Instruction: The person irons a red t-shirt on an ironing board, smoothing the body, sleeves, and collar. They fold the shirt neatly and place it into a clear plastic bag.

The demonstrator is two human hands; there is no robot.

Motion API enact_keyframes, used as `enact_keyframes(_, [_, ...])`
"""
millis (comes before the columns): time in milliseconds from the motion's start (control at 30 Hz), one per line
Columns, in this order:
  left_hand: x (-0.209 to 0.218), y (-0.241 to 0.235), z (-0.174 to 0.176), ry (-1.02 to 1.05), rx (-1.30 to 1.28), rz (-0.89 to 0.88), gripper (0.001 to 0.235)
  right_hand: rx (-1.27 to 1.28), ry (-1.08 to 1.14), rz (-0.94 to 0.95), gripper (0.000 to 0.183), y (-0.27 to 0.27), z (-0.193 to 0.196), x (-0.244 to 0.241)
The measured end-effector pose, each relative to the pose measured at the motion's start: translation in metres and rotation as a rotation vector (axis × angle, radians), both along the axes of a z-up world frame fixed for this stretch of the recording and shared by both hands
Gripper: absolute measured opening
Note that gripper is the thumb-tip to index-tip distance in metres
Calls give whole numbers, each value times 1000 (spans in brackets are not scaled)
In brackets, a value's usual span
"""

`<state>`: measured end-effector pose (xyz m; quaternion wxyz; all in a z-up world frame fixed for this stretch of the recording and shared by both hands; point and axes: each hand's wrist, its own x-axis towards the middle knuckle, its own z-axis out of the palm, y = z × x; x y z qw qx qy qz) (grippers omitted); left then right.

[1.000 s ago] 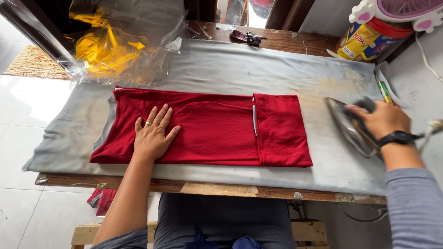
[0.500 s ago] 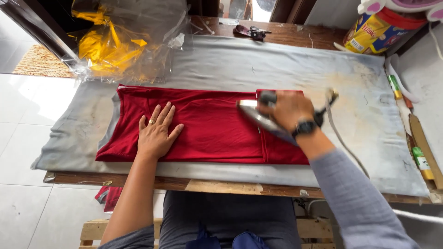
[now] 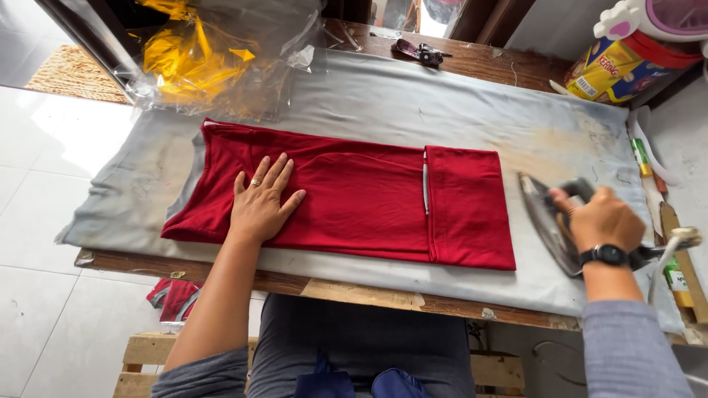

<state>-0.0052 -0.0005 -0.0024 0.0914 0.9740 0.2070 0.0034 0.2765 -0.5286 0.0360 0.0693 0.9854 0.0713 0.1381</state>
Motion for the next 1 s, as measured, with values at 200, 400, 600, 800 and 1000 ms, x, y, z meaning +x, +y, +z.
enact_keyframes(200, [0,-1,2,-5,9,-8,73,-90,-426,173,65,-2,-44,36])
enact_keyframes(400, [-1,-2,0,3,21,-6,73,745,280,296,65,79,-58,-46])
enact_keyframes(600, [5,2,-8,14,33,-17,73,1366,857,197,87,110,12,-66])
enact_keyframes(800, [12,-22,-22,-195,170,-117,72,1002,832,176,86,94,114,-79])
enact_keyframes(1000, [4,-83,3,-285,3,-315,71,672,577,164,93,2,149,-25])
